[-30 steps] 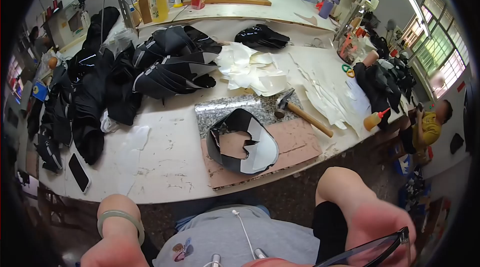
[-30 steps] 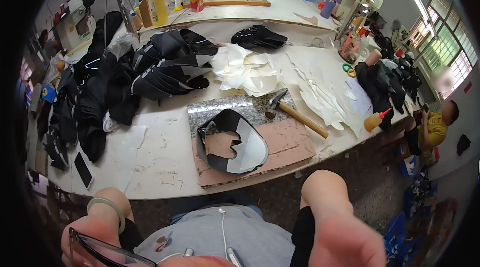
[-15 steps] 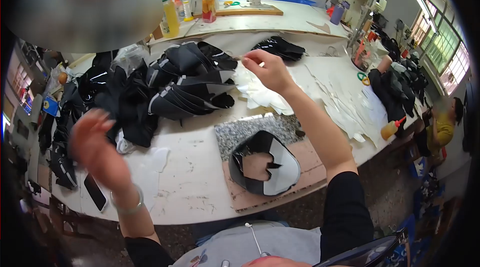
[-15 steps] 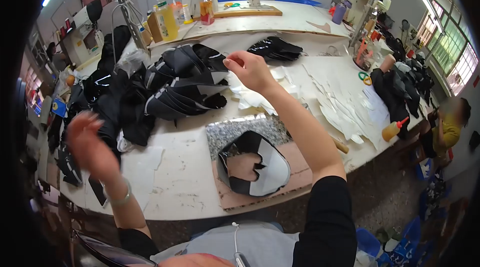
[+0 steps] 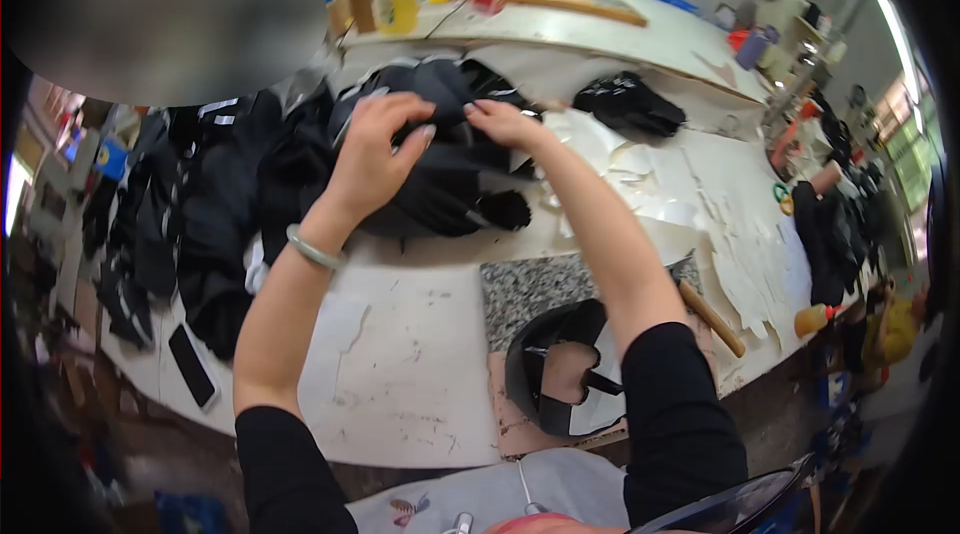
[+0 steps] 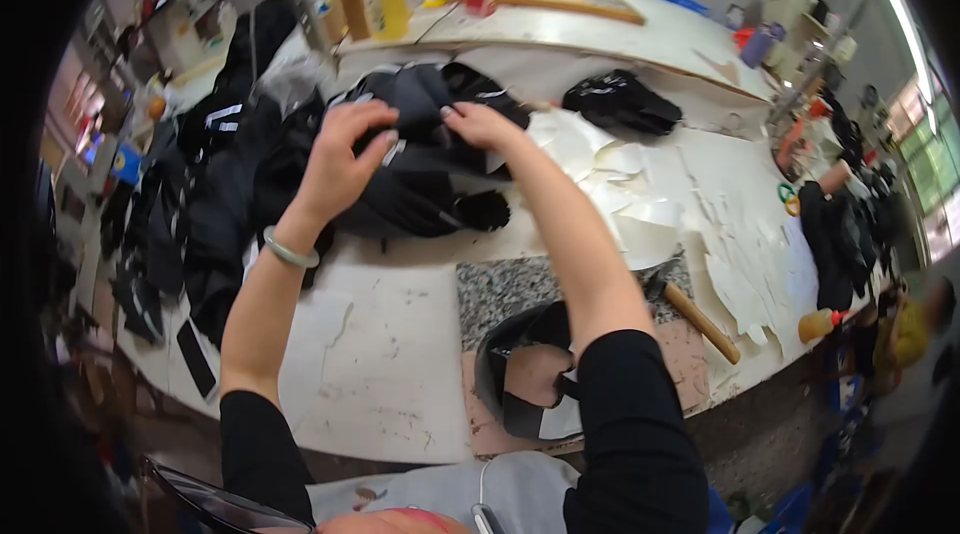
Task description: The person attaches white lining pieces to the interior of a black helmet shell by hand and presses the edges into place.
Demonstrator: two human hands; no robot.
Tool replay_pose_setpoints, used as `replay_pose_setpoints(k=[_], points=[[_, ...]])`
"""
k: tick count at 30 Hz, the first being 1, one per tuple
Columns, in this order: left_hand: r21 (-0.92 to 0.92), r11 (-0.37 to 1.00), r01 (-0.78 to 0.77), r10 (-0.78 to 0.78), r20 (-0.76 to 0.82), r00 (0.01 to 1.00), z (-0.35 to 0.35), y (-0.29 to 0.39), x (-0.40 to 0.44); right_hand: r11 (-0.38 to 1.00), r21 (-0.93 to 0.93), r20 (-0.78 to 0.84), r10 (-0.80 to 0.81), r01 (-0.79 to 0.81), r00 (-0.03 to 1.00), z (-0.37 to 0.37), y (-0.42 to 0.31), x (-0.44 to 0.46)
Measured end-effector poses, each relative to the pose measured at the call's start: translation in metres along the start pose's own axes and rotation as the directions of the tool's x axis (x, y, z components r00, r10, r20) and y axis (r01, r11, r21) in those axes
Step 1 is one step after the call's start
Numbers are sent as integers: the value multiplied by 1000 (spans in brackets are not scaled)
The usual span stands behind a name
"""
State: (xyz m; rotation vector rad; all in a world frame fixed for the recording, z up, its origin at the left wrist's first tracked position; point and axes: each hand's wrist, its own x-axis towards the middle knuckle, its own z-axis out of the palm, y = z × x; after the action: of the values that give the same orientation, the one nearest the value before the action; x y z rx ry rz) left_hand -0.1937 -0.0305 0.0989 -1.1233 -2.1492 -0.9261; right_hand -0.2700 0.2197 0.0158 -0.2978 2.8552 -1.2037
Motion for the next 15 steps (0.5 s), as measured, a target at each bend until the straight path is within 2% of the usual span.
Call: replay_pose_setpoints(k=[1,2,3,4,5,6,7,9,10,11,12,15], points=[[-165,978,132,-143,-62,988,-11,19,0,996,-91,20,10,-8,1000,-3,-8,-7],[-313,929,196,-220,-42,975,-25,33,-3,994,-110,-1,-23,23,1000,-4,-2,-7],[-455,855,250,-288,-16,957,-39,47,-7,990,-142,-153,-36,14,988,-3,4,-13],[-560,818,130,-199,-63,978,-51,66,-11,976,-216,-213,-50,3,976,-16,-20,-34],[-648,761,5,-113,-125,986,-65,85,-16,972,-214,-300,-157,94,941,-19,-22,-47],[-651,753,-94,27,-112,993,-84,103,-19,991,-47,-264,-137,129,955,-27,-31,-63],[-683,705,-190,127,-143,982,-92,117,-23,962,-128,-326,-269,240,906,-31,-49,-92],[-737,578,-351,323,-188,928,-104,145,-27,986,25,-106,-160,163,982,-42,-61,-140],[-752,538,-381,377,-190,907,-107,157,-31,978,-38,21,-203,203,979,-49,-64,-165],[-768,493,-408,431,-191,882,-107,169,-34,987,-44,146,-149,157,978,-57,-78,-192],[-782,457,-425,479,-186,858,-106,181,-37,987,-83,208,-118,138,971,-60,-81,-214],[-810,372,-453,588,-172,790,-98,214,-43,971,-84,305,-189,224,933,-65,-64,-263]])
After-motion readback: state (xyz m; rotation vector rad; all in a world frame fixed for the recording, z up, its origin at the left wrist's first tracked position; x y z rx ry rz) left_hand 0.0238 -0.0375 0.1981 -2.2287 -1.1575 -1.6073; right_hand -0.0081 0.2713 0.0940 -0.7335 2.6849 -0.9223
